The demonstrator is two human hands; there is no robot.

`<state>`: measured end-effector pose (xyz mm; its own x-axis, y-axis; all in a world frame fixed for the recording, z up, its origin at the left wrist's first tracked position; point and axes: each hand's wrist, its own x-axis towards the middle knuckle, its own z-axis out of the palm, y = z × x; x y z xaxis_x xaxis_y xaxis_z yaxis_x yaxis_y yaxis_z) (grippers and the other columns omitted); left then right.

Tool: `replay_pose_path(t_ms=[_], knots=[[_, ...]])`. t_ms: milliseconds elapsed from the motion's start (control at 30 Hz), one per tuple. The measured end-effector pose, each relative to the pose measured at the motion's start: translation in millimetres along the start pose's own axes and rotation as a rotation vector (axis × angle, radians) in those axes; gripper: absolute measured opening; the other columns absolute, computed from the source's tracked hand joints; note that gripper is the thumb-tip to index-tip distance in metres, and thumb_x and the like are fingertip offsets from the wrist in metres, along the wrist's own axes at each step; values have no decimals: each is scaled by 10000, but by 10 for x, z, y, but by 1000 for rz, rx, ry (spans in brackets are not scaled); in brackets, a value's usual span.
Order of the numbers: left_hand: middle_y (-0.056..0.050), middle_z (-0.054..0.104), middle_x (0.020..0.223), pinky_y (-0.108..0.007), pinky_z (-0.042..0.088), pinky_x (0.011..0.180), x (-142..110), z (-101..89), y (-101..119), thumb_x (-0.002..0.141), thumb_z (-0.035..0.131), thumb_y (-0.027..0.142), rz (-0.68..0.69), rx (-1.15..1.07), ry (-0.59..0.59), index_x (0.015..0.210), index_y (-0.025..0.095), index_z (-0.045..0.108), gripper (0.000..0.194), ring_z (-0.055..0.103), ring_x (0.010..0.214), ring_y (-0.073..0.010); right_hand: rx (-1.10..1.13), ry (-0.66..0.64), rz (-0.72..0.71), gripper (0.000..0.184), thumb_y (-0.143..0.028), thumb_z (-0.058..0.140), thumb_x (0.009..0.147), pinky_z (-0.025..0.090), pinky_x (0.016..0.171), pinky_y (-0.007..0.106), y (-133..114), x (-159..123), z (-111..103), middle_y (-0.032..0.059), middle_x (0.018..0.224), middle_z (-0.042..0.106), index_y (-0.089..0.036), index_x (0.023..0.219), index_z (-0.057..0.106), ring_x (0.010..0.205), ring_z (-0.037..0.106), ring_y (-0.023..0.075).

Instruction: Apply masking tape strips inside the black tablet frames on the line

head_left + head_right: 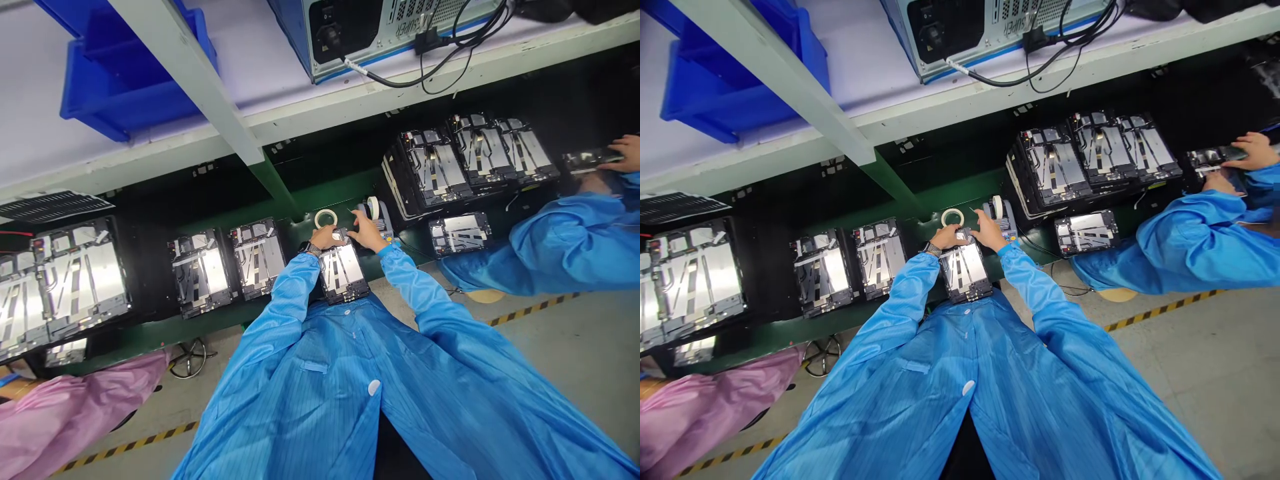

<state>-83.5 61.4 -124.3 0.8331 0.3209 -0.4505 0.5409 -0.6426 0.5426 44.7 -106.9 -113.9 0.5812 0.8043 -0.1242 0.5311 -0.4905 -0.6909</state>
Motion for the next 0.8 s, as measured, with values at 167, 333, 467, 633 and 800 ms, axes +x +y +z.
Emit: replay_pose_path(t_ms=[167,333,467,633,800], knots=[[-196,643,1441,-545,404,1216,-214,-89,-162,672,956,319,43,-197,215,1351,179,673,748,567,1401,-415,52,34,-7,822,-203,760,836,488,1096,569,-15,-189,189,173,1323,609,-189,1579,410,1248,606,373],[-151,606,1435,-478,450,1205,-932,97,-391,934,668,224,-3,-518,682,1403,208,603,475,580,1364,-296,66,123,-88,791,-227,697,892,487,1107,572,-254,-472,338,168,1331,591,-205,1613,371,1257,577,373],[-152,578,1463,-480,447,1217,-1293,603,-421,925,616,132,-233,-720,741,1394,215,568,478,572,1383,-278,62,81,-212,723,-221,665,923,449,1136,551,-529,-534,636,169,1350,589,-198,1597,403,1288,531,372],[-167,577,1503,-460,463,1206,-1189,945,-432,971,633,173,-382,-955,666,1367,203,552,405,607,1373,-263,68,-93,-366,670,-87,617,897,466,1075,479,-719,-295,886,127,1226,652,-199,1541,472,1185,567,315],[-166,645,1434,-436,499,1156,-1036,919,-565,973,694,274,-291,-1046,662,1305,193,593,356,663,1296,-254,7,-211,-409,624,-46,606,857,459,1010,421,-683,-240,827,108,1118,679,-155,1467,538,1076,588,284]])
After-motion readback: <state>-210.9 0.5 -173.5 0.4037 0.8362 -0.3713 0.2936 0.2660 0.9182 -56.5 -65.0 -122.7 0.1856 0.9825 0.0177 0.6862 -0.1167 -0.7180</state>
